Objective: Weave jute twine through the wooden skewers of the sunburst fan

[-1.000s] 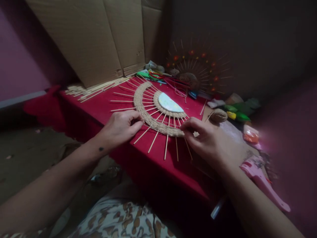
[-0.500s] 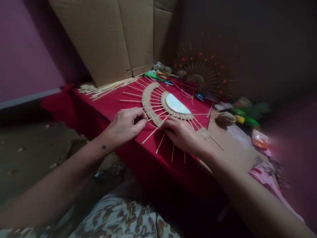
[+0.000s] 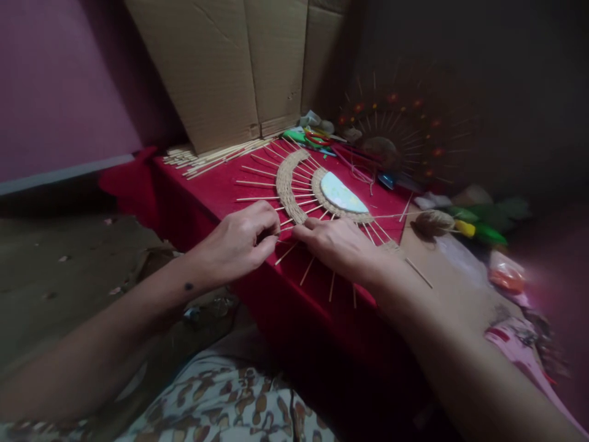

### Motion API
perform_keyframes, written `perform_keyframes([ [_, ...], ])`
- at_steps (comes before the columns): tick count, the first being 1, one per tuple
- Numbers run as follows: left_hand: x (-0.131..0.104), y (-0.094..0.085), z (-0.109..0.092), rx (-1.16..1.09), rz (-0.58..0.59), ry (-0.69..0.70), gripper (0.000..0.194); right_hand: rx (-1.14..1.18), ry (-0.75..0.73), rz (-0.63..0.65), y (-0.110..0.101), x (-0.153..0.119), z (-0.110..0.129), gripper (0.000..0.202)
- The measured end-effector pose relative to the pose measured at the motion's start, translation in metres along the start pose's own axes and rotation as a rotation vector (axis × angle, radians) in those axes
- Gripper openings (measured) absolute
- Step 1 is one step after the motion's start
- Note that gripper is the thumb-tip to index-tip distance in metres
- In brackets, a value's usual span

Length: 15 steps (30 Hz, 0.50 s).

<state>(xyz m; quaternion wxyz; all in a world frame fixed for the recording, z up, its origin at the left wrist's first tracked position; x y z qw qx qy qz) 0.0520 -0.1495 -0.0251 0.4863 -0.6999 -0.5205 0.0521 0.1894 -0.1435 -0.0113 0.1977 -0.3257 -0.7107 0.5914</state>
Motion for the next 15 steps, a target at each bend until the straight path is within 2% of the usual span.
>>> perform_keyframes([
  [2,-0.003,-0.002,-0.005,-0.018,0.007,0.001,0.012,-0.062,-0.023,0.001,0.001,-0.002,0.003,0.029],
  [9,-0.019,0.001,-0.029,-0.007,0.101,0.053,0.015,-0.129,0.054,0.027,0.006,-0.006,0.009,0.029],
  [15,-0.028,0.006,-0.029,0.146,0.084,0.037,0.015,-0.099,0.080,0.015,0.007,-0.007,0.009,0.028],
])
Point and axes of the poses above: each hand's wrist, its own x-axis towards the middle knuckle, its own y-axis out of the palm, z = x × y, the point moved 5 cm from there along x, towards the middle knuckle, and after that the axes turned 1 degree about -x, right-handed, at the moved point
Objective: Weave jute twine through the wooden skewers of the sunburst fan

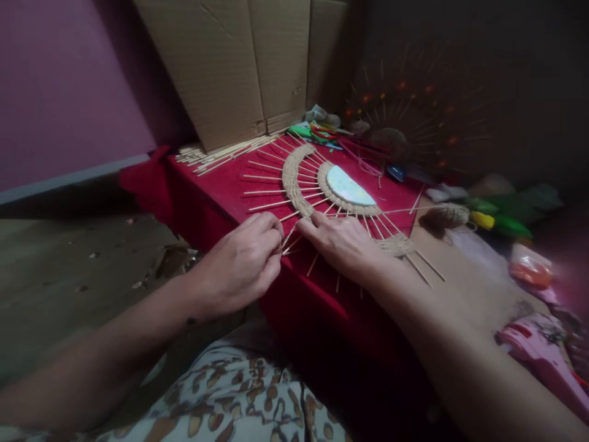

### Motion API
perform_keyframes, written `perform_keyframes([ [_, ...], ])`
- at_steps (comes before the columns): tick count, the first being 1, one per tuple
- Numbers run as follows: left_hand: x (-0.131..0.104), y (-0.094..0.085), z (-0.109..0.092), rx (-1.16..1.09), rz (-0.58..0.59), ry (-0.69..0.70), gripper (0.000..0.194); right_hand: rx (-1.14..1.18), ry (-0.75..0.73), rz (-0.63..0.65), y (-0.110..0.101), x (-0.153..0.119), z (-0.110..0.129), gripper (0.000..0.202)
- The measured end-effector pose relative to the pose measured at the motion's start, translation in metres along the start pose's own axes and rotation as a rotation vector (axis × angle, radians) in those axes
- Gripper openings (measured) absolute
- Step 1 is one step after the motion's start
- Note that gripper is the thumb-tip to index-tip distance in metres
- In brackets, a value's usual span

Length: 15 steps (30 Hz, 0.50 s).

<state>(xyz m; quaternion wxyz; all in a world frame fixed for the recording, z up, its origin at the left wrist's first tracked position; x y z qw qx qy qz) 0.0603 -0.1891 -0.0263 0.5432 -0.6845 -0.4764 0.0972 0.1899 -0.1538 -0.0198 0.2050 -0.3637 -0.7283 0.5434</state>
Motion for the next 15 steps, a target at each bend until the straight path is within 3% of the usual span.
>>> perform_keyframes([
  [6,0.007,-0.003,0.011,0.164,-0.071,-0.015,0.018,0.107,0.028,-0.098,0.003,-0.001,-0.007,0.024],
  [11,0.040,-0.004,0.032,0.164,-0.124,-0.015,0.015,0.408,0.090,-0.254,0.009,-0.001,-0.022,0.021],
  [15,0.064,0.005,0.054,0.095,-0.114,-0.124,0.011,0.664,0.182,-0.345,0.014,0.000,-0.035,0.013],
])
Point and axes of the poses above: each hand's wrist, its own x-axis towards the middle knuckle, its own y-axis out of the palm, z = x × y, the point moved 5 cm from there along x, towards the middle knuckle, and after that the axes turned 1 degree about -x, right-handed, at the moved point
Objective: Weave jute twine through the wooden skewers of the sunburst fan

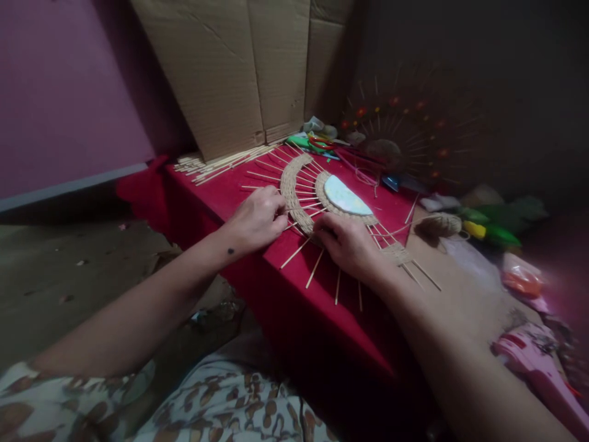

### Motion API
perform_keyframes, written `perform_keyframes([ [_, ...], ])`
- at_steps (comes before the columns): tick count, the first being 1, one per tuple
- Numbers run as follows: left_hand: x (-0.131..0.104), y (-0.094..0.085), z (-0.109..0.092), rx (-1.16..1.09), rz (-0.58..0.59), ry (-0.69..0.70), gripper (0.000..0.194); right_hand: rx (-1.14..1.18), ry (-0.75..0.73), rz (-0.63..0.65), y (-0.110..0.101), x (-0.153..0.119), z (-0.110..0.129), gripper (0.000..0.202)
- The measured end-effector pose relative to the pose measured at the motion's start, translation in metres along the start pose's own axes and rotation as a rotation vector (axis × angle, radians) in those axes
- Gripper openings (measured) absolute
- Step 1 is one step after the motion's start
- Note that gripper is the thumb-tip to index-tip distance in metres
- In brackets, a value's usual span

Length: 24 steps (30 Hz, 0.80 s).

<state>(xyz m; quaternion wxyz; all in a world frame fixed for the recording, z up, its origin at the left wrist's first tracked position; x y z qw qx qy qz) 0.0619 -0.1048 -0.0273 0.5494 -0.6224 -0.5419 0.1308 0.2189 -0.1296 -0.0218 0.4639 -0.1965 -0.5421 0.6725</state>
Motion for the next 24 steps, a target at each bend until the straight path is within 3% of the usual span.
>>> perform_keyframes([
  [4,0.007,0.001,0.007,-0.044,-0.043,-0.054,0.014,0.064,-0.014,-0.014,0.001,0.000,-0.001,0.011],
  [9,0.008,-0.011,0.019,-0.202,-0.005,-0.235,0.013,0.058,-0.063,-0.011,0.003,-0.005,0.005,0.015],
  [12,0.005,-0.016,0.025,-0.315,-0.040,-0.286,0.013,0.017,-0.064,-0.008,0.005,-0.007,0.007,0.019],
  [15,0.000,-0.019,0.031,-0.338,-0.123,-0.299,0.012,-0.005,-0.049,0.003,0.006,-0.007,0.009,0.020],
  [19,-0.004,-0.025,0.036,-0.163,-0.243,-0.236,0.011,-0.026,-0.032,0.015,0.005,-0.006,0.010,0.020],
  [24,-0.007,-0.025,0.037,-0.101,-0.232,-0.150,0.011,-0.087,0.026,0.119,0.000,0.005,0.012,0.021],
])
Point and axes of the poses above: each hand's wrist, its own x-axis towards the middle knuckle, its own y-axis out of the palm, z = x × y, the point moved 5 cm from there along x, towards the middle knuckle, and after that the axes turned 1 degree about -x, right-handed, at the moved point
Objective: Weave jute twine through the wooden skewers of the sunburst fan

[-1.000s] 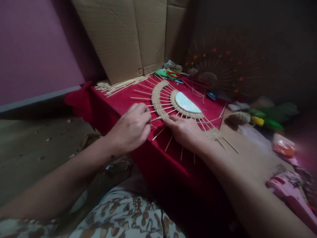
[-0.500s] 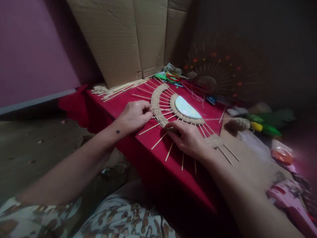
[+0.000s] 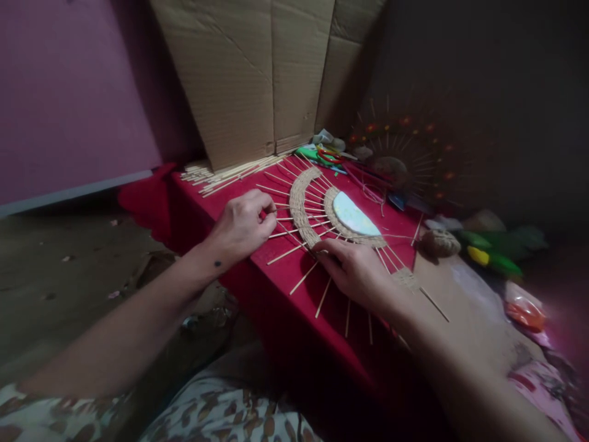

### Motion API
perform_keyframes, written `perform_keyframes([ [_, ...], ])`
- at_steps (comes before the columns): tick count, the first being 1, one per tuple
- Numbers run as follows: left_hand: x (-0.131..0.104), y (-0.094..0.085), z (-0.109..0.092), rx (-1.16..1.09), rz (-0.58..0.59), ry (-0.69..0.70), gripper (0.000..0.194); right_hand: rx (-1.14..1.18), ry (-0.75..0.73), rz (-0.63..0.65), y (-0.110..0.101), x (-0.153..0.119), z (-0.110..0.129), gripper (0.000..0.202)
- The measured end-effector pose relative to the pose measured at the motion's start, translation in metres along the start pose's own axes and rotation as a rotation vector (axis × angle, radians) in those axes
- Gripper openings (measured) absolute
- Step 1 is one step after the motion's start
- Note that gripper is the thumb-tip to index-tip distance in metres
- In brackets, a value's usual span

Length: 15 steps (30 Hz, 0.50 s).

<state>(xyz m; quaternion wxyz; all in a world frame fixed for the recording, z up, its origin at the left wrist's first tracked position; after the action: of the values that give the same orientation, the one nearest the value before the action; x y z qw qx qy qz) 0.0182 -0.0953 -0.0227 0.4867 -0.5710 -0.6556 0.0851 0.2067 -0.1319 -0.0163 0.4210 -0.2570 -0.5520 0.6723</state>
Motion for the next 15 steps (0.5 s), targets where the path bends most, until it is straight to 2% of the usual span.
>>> perform_keyframes([
  [2,-0.004,-0.002,0.000,-0.020,-0.010,0.000,0.012,-0.050,0.024,0.022,-0.003,0.010,0.004,0.023],
  [5,-0.010,-0.006,0.000,-0.028,-0.015,0.009,0.012,-0.145,0.008,-0.014,-0.005,0.031,0.014,0.027],
  [9,-0.015,-0.008,-0.001,-0.046,0.014,0.024,0.011,-0.344,-0.079,0.028,0.007,0.054,0.030,0.027],
  [12,-0.019,-0.011,-0.002,-0.037,0.027,0.044,0.011,-0.466,-0.125,0.088,0.015,0.059,0.036,0.025],
  [15,-0.025,-0.013,-0.003,-0.011,0.057,0.069,0.013,-0.517,-0.135,0.082,0.017,0.056,0.038,0.023],
])
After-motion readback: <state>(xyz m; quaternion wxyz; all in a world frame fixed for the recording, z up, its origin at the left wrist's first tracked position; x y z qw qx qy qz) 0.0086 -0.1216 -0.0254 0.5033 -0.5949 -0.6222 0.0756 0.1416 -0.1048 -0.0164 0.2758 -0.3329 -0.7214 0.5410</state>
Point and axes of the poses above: each hand's wrist, its own x-axis towards the middle knuckle, its own y-axis out of the palm, z = x × y, the point moved 5 cm from there along x, towards the middle knuckle, and after that the axes turned 1 degree about -x, right-handed, at the moved point
